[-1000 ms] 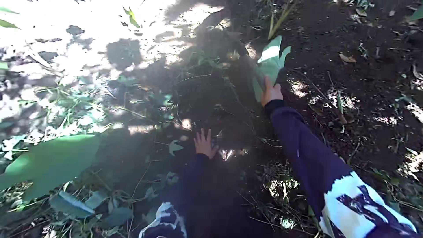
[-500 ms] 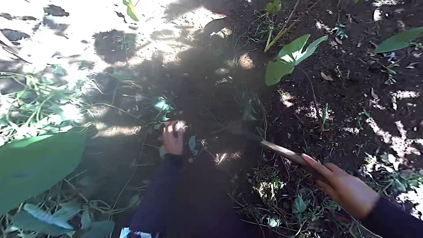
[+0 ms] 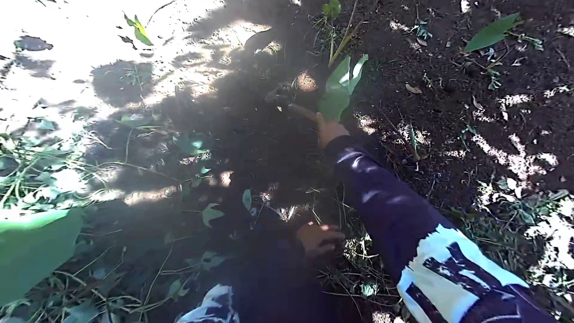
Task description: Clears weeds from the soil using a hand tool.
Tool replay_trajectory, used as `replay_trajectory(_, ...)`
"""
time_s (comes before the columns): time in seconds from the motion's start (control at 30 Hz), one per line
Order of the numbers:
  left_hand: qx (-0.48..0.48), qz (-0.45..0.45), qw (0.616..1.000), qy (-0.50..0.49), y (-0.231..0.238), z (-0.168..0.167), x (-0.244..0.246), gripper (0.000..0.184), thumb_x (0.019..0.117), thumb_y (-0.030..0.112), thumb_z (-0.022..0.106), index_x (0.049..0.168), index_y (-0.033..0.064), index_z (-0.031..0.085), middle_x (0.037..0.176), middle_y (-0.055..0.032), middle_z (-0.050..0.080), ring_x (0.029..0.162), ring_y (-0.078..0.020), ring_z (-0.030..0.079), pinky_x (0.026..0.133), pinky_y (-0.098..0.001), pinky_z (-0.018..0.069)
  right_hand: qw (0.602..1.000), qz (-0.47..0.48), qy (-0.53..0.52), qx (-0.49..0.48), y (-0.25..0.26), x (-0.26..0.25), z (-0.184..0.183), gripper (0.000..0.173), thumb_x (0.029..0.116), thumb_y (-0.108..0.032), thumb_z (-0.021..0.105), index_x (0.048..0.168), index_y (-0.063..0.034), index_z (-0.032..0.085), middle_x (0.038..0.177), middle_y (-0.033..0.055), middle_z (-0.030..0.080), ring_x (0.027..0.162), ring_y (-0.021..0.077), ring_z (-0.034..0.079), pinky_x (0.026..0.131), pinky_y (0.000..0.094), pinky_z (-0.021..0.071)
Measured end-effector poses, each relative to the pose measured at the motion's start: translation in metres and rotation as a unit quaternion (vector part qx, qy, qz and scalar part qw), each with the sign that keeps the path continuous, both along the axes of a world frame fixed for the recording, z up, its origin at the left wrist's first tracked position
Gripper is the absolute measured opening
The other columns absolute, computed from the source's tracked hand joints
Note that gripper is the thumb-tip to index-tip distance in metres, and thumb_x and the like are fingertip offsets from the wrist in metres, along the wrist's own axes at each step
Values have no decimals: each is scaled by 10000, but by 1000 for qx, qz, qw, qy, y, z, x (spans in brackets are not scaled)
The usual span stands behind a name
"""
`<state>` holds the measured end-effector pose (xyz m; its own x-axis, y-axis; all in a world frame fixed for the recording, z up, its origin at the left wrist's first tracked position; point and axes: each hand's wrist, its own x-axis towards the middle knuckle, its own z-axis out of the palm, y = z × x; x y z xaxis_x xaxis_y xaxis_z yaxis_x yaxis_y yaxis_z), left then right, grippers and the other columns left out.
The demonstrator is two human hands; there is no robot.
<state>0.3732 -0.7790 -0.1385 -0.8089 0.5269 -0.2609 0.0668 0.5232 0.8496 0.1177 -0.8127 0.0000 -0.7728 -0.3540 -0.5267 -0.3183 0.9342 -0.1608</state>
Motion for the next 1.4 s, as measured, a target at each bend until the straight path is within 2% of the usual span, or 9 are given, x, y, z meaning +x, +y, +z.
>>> replay_trajectory(0.1, -36, 288, 950, 111, -34, 3, 28, 295, 965, 240, 666, 1205, 91, 751, 1294, -208, 681, 1147, -429, 672, 948, -649, 522, 998, 13, -34, 41, 86, 37, 16, 817, 986, 44, 549, 1658, -207, 157, 1478, 389, 415, 1202, 592, 555, 946, 708, 472)
replay_trajectory(0.23, -141, 485, 862, 42, -71, -1, 13, 560, 940, 422, 635, 1384, 82, 633, 1555, -257, 447, 1416, -522, 414, 1083, -748, 318, 987, 10, -101, 128, 243, 106, 65, 679, 1060, -53, 448, 1658, -222, 175, 1447, 378, 460, 1219, 580, 550, 973, 685, 463)
replay_trajectory(0.43, -201, 364, 910, -7, -62, -8, -105, 755, 933, 512, 705, 1587, 267, 418, 1718, -164, 172, 1558, -521, 85, 1128, -831, 77, 984, -134, -77, 88, 431, 233, 123, 671, 982, -21, 634, 1589, -189, 402, 1265, 383, 596, 1036, 597, 636, 856, 711, 511)
replay_trajectory(0.57, -201, 260, 942, -71, -9, -17, -122, 880, 935, 613, 643, 1651, 279, 255, 1729, -190, 66, 1550, -553, -9, 1085, -878, 64, 968, -245, 29, -37, 514, 328, 140, 640, 912, -53, 694, 1515, -55, 480, 1170, 349, 659, 952, 564, 677, 814, 722, 529)
replay_trajectory(0.7, -163, 253, 952, -58, 62, -5, -56, 922, 923, 552, 681, 1640, 134, 279, 1713, -246, 72, 1543, -566, 49, 1105, -858, 89, 841, -534, -41, -78, 533, 365, 144, 519, 1000, -124, 523, 1489, 8, 409, 1082, 308, 665, 899, 438, 682, 832, 626, 530)
replay_trajectory(0.83, -174, 202, 964, -8, 131, -26, -16, 1155, 756, 615, 789, 1616, 27, 290, 1704, -276, 67, 1551, -551, 29, 1117, -846, 26, 671, -721, -56, -164, 547, 319, 109, 436, 1111, -297, 364, 1430, -8, 428, 921, 115, 592, 668, 161, 580, 632, 338, 517)
replay_trajectory(1.13, -252, 184, 950, 24, 169, -36, -44, 1212, 747, 547, 848, 1625, -6, 222, 1696, -275, 132, 1560, -527, 53, 1155, -806, 7, 471, -788, 54, -393, 606, 115, -56, 541, 1125, -452, 276, 1363, -13, 484, 935, 60, 584, 688, 111, 580, 657, 284, 531)
replay_trajectory(1.3, -228, 187, 955, 16, 168, -36, -45, 1200, 753, 507, 849, 1620, -24, 213, 1686, -294, 144, 1557, -529, 78, 1152, -808, 6, 597, -709, -88, -365, 560, 200, -75, 515, 1112, -461, 332, 1316, -17, 497, 729, 32, 516, 535, 110, 506, 527, 280, 488)
replay_trajectory(1.4, -216, 185, 959, -7, 168, -30, -48, 1173, 773, 434, 860, 1629, -8, 192, 1693, -285, 128, 1560, -523, 69, 1148, -814, 4, 657, -664, -189, -302, 531, 298, -32, 453, 1117, -366, 372, 1423, -35, 417, 765, 57, 532, 567, 150, 536, 569, 323, 511)
